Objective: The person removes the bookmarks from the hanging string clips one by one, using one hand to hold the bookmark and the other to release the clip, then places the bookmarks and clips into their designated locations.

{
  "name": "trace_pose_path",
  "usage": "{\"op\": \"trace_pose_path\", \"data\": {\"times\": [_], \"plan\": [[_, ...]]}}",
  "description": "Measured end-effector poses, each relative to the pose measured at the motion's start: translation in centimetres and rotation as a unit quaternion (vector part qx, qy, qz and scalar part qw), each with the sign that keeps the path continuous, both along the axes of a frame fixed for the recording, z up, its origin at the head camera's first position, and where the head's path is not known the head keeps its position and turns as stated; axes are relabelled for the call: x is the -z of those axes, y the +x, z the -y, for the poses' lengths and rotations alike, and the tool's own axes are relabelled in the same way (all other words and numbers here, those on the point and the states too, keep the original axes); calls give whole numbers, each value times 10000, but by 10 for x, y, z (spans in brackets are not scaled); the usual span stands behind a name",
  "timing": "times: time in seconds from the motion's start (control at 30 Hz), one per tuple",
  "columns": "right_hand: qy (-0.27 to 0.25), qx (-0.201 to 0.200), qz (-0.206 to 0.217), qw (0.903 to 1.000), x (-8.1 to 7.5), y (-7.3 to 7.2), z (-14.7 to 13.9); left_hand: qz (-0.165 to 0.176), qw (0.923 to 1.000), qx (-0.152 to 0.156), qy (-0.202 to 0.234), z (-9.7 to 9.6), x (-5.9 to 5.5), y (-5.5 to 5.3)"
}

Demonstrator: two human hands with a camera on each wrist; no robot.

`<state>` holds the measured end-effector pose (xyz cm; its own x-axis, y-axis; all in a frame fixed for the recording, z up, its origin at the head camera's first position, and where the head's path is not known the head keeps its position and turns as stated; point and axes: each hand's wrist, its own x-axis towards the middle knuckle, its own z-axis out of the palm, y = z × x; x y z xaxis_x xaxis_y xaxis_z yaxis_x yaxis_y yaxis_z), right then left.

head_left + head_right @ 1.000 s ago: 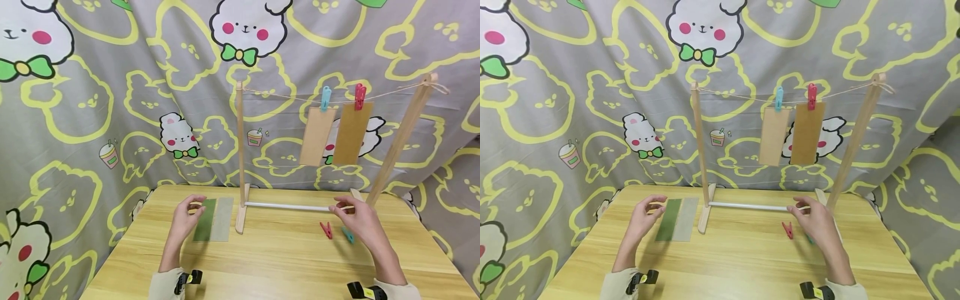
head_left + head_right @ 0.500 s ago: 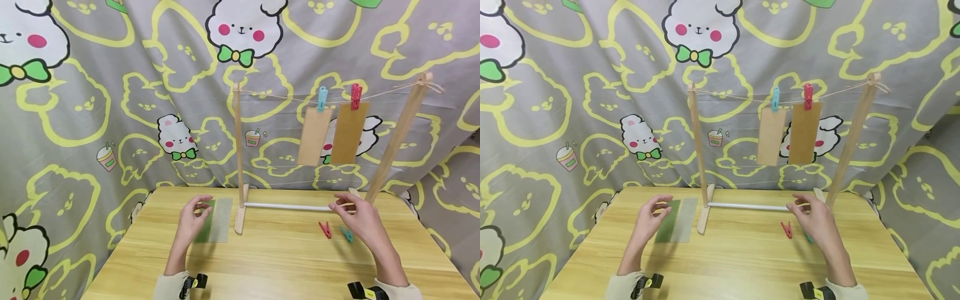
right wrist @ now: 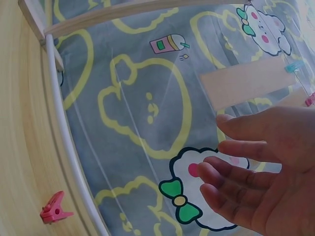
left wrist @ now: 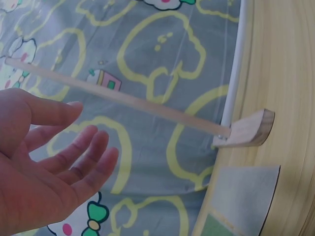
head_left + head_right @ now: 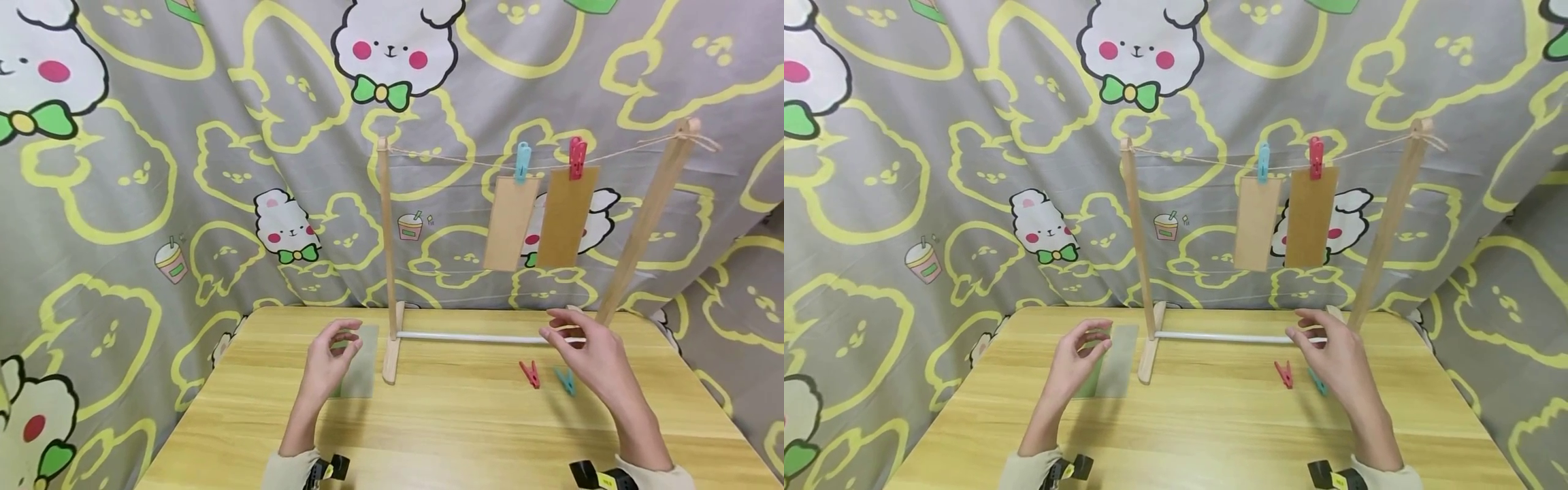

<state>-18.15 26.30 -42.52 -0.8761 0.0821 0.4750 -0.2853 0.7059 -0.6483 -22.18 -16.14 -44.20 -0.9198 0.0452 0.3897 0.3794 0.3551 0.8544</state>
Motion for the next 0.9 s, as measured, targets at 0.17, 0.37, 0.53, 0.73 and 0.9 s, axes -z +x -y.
{"op": "trace_pose_path", "data": {"times": [0.17,0.37,0.53,0.73,0.9], "plan": [[-19,12,-149,9999,-4,1,5,-93,9999,9,90,-4,-3,2],[-185,29,-395,9990,-6,5,7,-106,9991,236,327,-14,-4,3],[-387,24,-671,9970,-3,2,7,-247,9974,431,526,-23,0,1],[-571,-13,-1020,9931,0,2,6,-471,9947,624,673,-36,2,-4],[-557,-30,-1178,9915,-1,2,6,-494,9926,716,846,-47,-5,-8]]}}
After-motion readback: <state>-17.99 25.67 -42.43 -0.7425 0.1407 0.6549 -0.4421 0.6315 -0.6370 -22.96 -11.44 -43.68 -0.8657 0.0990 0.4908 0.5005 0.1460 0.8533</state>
